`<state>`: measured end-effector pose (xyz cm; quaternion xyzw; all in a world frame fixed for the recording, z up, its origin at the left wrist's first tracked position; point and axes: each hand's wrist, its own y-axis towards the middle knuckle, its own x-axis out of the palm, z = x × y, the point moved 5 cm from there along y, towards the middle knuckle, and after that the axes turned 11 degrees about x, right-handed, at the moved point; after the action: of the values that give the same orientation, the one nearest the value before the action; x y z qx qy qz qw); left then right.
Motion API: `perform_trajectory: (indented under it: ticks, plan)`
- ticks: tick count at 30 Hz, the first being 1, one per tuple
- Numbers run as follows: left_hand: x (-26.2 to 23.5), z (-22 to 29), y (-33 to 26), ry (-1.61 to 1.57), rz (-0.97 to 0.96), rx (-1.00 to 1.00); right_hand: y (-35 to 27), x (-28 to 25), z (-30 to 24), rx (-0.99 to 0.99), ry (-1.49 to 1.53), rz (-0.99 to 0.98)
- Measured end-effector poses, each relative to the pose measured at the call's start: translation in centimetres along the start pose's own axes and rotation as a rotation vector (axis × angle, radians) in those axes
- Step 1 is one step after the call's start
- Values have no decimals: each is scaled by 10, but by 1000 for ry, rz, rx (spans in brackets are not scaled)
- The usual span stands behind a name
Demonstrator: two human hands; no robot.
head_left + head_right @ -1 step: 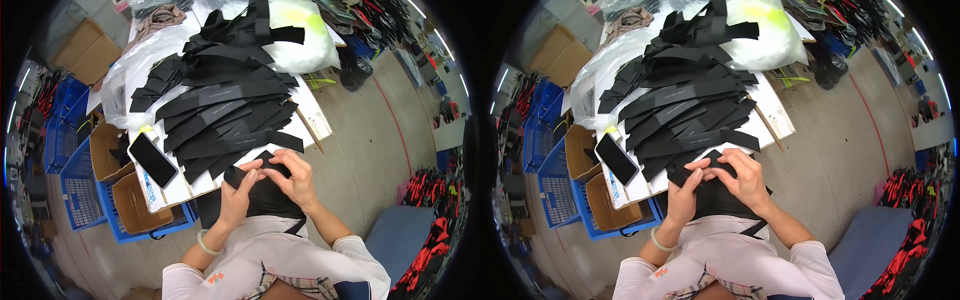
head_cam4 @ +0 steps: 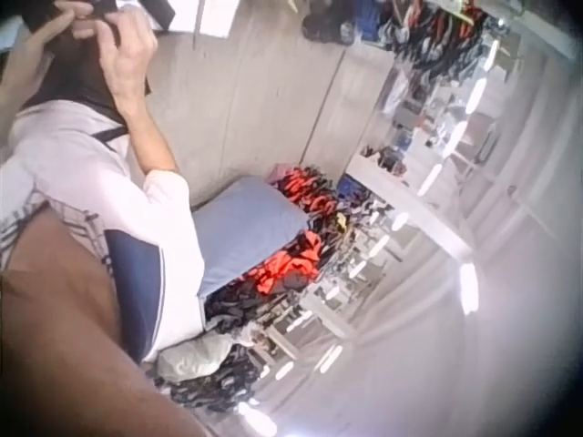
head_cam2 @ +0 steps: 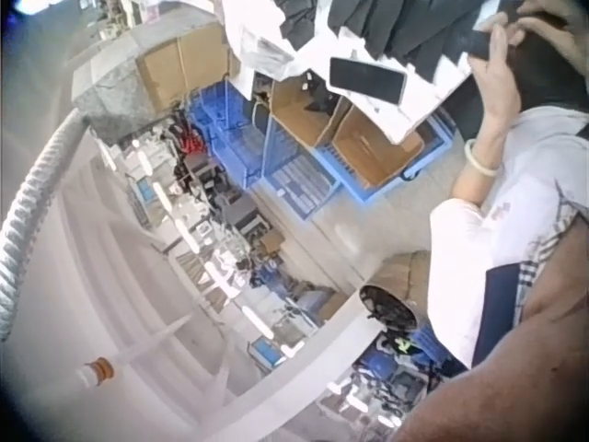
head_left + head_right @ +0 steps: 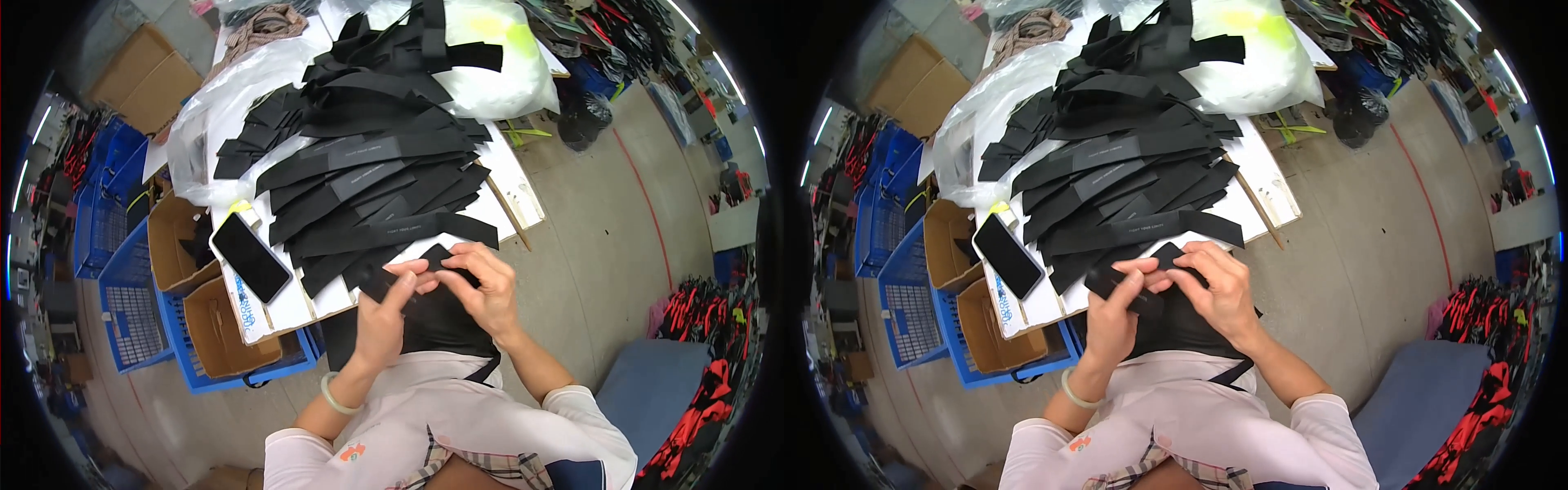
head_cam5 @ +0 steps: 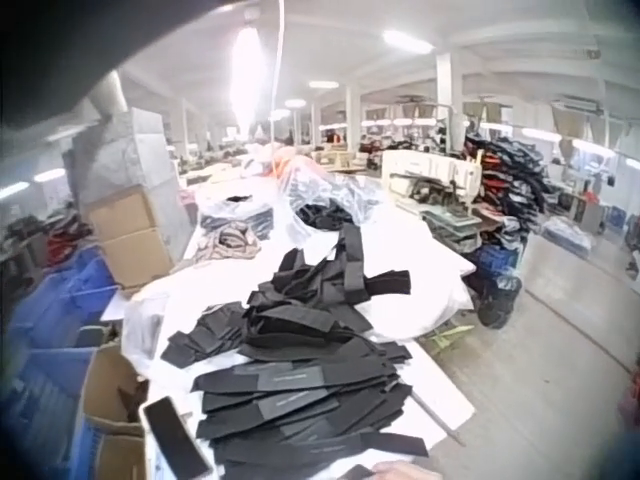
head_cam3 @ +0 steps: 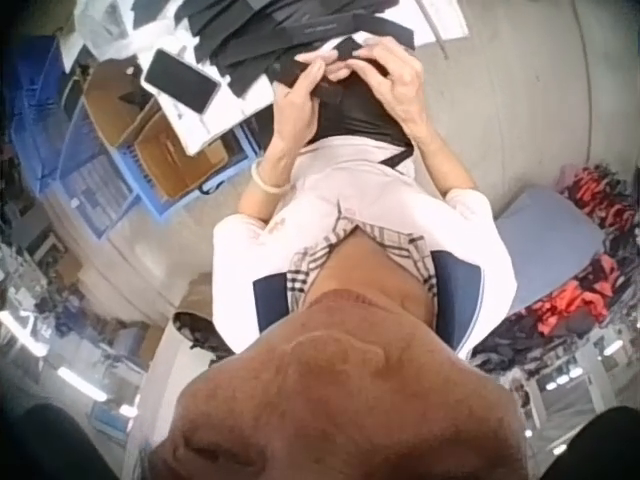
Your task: Manually turning black fabric straps inside out using a thin wooden stick tool.
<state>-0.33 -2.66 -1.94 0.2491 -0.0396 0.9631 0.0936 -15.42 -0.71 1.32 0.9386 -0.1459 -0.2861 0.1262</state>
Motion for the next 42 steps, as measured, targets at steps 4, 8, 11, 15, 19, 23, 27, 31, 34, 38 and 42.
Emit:
perform_trajectory:
  ticks: [4, 8, 11, 15, 19, 23, 27, 31, 34, 38, 42]
  plan:
    - [-16, 2, 28, -727, 230, -233, 4, -9, -18, 47, 99, -91]
    - [-19, 0, 33, -894, 391, -314, 9, 3, -40, -15, 90, -170]
    - [-20, 1, 31, -871, 422, -314, 12, 7, -44, -42, 33, -163]
    - [-28, -1, 31, -973, 473, -325, 10, 7, -48, -46, 4, -146]
    - [-33, -1, 30, -946, 494, -269, 13, 6, -49, -52, -35, -90]
    - [-33, -1, 32, -916, 476, -222, 13, 9, -53, -138, -3, -51]
    - [-29, 2, 34, -907, 432, -139, 14, 11, -55, -178, 20, 14]
    - [-26, 6, 34, -849, 381, -46, 12, 16, -58, -146, 37, -9]
    - [-25, 5, 34, -825, 336, -30, 9, 20, -58, -150, 37, -56]
    - [-23, 8, 34, -771, 183, 13, 7, 35, -47, 23, 258, -208]
    - [-27, 19, 44, -819, 222, 69, 0, 42, -40, 68, 224, -362]
